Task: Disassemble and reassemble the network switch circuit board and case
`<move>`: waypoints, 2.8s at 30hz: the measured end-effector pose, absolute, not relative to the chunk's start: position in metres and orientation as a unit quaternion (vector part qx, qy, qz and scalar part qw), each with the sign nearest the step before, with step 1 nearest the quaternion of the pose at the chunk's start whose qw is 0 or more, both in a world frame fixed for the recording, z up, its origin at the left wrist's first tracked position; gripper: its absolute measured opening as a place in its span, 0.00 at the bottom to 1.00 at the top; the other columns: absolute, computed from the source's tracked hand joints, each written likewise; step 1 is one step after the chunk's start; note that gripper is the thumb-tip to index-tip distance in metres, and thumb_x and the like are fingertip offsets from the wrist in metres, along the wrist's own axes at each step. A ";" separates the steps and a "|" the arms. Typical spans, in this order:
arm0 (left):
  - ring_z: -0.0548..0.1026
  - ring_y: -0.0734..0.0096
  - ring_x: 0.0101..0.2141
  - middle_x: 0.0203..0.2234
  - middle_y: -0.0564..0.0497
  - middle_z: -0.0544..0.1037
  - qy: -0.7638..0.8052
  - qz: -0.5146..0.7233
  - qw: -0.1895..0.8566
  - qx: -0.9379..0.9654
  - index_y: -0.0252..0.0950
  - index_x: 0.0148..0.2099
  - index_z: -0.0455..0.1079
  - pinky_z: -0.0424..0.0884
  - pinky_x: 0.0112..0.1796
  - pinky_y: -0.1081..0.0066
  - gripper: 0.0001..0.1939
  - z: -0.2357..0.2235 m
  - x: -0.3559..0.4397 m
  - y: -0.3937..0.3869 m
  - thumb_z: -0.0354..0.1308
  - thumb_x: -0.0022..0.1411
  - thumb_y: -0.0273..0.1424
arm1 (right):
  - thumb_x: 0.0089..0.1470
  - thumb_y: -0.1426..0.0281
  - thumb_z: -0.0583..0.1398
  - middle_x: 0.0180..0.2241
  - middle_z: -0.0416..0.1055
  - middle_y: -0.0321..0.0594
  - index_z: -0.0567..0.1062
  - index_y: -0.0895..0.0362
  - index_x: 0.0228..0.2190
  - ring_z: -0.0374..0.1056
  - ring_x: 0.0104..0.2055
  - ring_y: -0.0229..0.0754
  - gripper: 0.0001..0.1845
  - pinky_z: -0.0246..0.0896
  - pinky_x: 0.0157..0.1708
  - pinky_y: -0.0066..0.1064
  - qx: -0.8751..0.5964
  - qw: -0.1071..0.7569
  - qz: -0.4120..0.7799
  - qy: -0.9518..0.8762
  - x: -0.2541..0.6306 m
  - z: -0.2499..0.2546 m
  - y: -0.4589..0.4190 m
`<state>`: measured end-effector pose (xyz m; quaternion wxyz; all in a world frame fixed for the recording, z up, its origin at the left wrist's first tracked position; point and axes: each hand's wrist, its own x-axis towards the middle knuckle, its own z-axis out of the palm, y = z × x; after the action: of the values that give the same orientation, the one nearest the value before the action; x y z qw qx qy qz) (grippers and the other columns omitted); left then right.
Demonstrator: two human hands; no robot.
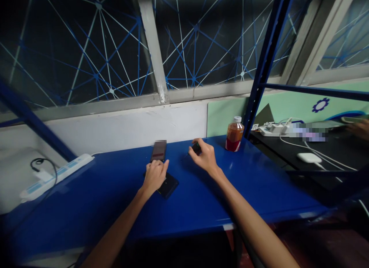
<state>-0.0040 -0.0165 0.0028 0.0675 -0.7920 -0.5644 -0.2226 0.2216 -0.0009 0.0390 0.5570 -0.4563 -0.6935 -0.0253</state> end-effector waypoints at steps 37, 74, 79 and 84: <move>0.72 0.64 0.41 0.40 0.45 0.70 -0.511 -0.334 0.006 -0.792 0.37 0.44 0.72 0.68 0.43 0.65 0.13 -0.002 -0.006 -0.013 0.46 0.66 0.30 | 0.52 0.66 0.59 0.24 0.71 0.34 0.69 0.55 0.40 0.69 0.21 0.38 0.12 0.65 0.26 0.29 -0.451 0.582 0.092 -0.671 0.217 0.039 -0.005; 0.75 0.67 0.35 0.33 0.49 0.78 -0.403 -0.419 -0.079 -0.810 0.37 0.37 0.77 0.70 0.38 0.69 0.08 -0.007 -0.002 -0.009 0.56 0.63 0.29 | 0.48 0.65 0.62 0.15 0.66 0.28 0.69 0.54 0.35 0.68 0.15 0.40 0.12 0.64 0.17 0.28 -0.417 0.656 0.294 -0.556 0.215 0.040 0.002; 0.75 0.67 0.35 0.33 0.49 0.78 -0.405 -0.411 -0.080 -0.813 0.38 0.37 0.77 0.69 0.37 0.69 0.08 -0.007 -0.002 -0.010 0.55 0.63 0.29 | 0.48 0.65 0.63 0.16 0.67 0.29 0.69 0.54 0.35 0.68 0.15 0.40 0.12 0.63 0.16 0.28 -0.405 0.664 0.303 -0.551 0.215 0.041 0.002; 0.75 0.67 0.35 0.33 0.49 0.78 -0.402 -0.410 -0.075 -0.815 0.38 0.37 0.77 0.69 0.37 0.69 0.08 -0.008 -0.001 -0.010 0.55 0.63 0.29 | 0.48 0.65 0.62 0.17 0.67 0.29 0.69 0.54 0.35 0.67 0.15 0.39 0.12 0.63 0.17 0.29 -0.407 0.655 0.306 -0.558 0.212 0.040 0.000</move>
<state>-0.0012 -0.0102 -0.0079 -0.0754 -0.8149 -0.4024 -0.4102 0.2119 0.0000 0.0404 0.6552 -0.4066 -0.5584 0.3059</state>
